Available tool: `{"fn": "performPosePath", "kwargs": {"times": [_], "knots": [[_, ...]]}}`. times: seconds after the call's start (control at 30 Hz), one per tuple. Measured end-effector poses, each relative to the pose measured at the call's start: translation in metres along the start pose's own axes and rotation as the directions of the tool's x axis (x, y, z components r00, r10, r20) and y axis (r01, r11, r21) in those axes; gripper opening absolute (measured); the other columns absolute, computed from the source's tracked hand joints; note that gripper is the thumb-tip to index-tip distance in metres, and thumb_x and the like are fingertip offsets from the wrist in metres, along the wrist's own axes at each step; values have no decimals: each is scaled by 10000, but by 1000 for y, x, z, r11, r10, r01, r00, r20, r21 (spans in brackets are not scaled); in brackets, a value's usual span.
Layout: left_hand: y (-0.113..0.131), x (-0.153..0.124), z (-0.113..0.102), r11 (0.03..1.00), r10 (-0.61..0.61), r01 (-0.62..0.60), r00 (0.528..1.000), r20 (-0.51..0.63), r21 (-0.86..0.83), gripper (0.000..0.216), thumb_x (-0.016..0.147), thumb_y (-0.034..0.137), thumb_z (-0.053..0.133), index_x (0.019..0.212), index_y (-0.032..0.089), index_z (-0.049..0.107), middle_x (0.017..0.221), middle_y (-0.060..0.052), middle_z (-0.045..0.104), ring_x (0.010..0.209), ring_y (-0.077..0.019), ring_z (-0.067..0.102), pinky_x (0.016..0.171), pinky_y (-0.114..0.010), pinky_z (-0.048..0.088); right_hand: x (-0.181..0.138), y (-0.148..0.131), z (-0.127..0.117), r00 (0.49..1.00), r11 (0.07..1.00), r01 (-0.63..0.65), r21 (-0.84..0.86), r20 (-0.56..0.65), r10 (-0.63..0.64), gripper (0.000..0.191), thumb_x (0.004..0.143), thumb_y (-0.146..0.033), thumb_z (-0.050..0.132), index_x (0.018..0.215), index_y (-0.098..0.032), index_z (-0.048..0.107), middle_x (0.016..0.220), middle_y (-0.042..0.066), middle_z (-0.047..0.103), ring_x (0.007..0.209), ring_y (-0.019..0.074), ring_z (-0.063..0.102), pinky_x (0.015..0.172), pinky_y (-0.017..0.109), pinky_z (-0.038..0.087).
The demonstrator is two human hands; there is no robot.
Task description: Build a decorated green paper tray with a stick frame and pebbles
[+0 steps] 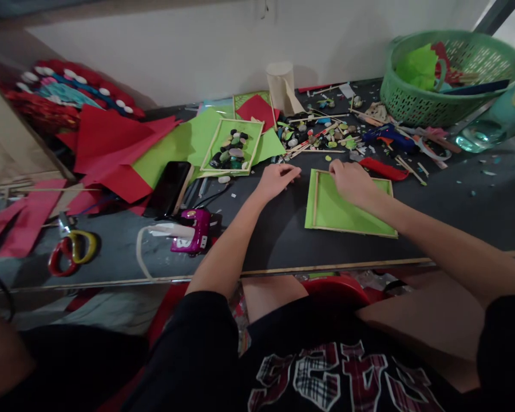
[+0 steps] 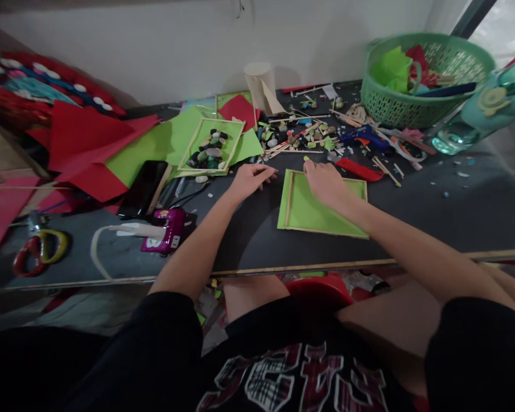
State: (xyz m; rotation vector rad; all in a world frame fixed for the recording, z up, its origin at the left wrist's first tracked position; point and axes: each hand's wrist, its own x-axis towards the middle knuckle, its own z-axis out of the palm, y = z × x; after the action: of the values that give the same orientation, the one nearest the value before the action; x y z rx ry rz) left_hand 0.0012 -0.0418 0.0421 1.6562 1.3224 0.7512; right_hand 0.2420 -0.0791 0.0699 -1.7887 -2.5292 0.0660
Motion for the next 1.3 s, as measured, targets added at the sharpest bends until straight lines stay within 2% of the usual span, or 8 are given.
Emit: {"fn": "performPosePath", "kwargs": {"times": [0.07,0.17,0.33,0.57,0.87,1.0,1.13,1.3], "knots": [[4,-2,5,998,5,-4,1000,20,-67,269,936,358,650,927,136,802,792,-39,767,625,-115,607,492,-195,417,7,-3,0,999,998,6,61,-46,-3,412,1061,-230,270,1273,-131,609,1041,192,731,921,307,674,862,417,481],[8,-4,9,985,16,-10,999,34,-169,186,916,310,696,845,159,778,617,33,638,513,-75,488,502,-196,379,13,-6,1,986,990,53,130,-163,-32,467,1076,-260,240,1391,-167,572,1205,190,717,1066,318,658,938,438,482],[12,-7,13,968,3,-4,1000,-4,-253,164,898,249,718,750,179,709,662,39,630,576,-69,508,572,-203,408,14,-6,8,977,976,138,169,-183,-107,507,1073,-235,243,1419,-196,611,1369,162,673,1270,310,606,1100,463,439],[5,0,13,947,-78,65,997,-27,-315,172,941,271,675,805,168,704,645,13,565,543,-61,438,454,-154,337,17,8,25,968,961,135,243,-240,-75,495,1083,-235,257,1389,-164,640,1354,173,684,1279,286,628,1121,458,480],[1,4,12,815,-10,-18,999,-45,-579,244,831,310,856,698,156,720,525,54,541,434,-28,433,383,-131,288,19,25,39,866,916,280,287,-487,-112,455,1096,-336,310,1312,-194,684,1263,151,735,1181,293,680,1058,496,546],[9,3,10,733,-68,0,995,-73,-680,259,887,219,807,672,155,678,539,63,543,424,-25,434,376,-136,287,19,26,39,859,919,260,296,-505,-80,446,1089,-322,318,1314,-201,685,1289,150,727,1213,300,672,1078,512,536],[12,6,3,653,-147,-9,980,-138,-757,295,899,271,825,691,167,643,580,76,546,422,-18,447,367,-140,281,19,26,40,856,921,261,290,-510,-82,445,1094,-328,319,1303,-191,687,1265,156,733,1205,299,681,1068,498,540],[7,10,-4,654,-163,-33,969,-183,-756,340,896,357,839,688,177,640,521,86,500,384,-23,439,360,-156,292,19,26,42,852,917,284,279,-513,-108,443,1098,-328,327,1299,-184,693,1241,153,742,1170,288,694,1042,471,550]]}}
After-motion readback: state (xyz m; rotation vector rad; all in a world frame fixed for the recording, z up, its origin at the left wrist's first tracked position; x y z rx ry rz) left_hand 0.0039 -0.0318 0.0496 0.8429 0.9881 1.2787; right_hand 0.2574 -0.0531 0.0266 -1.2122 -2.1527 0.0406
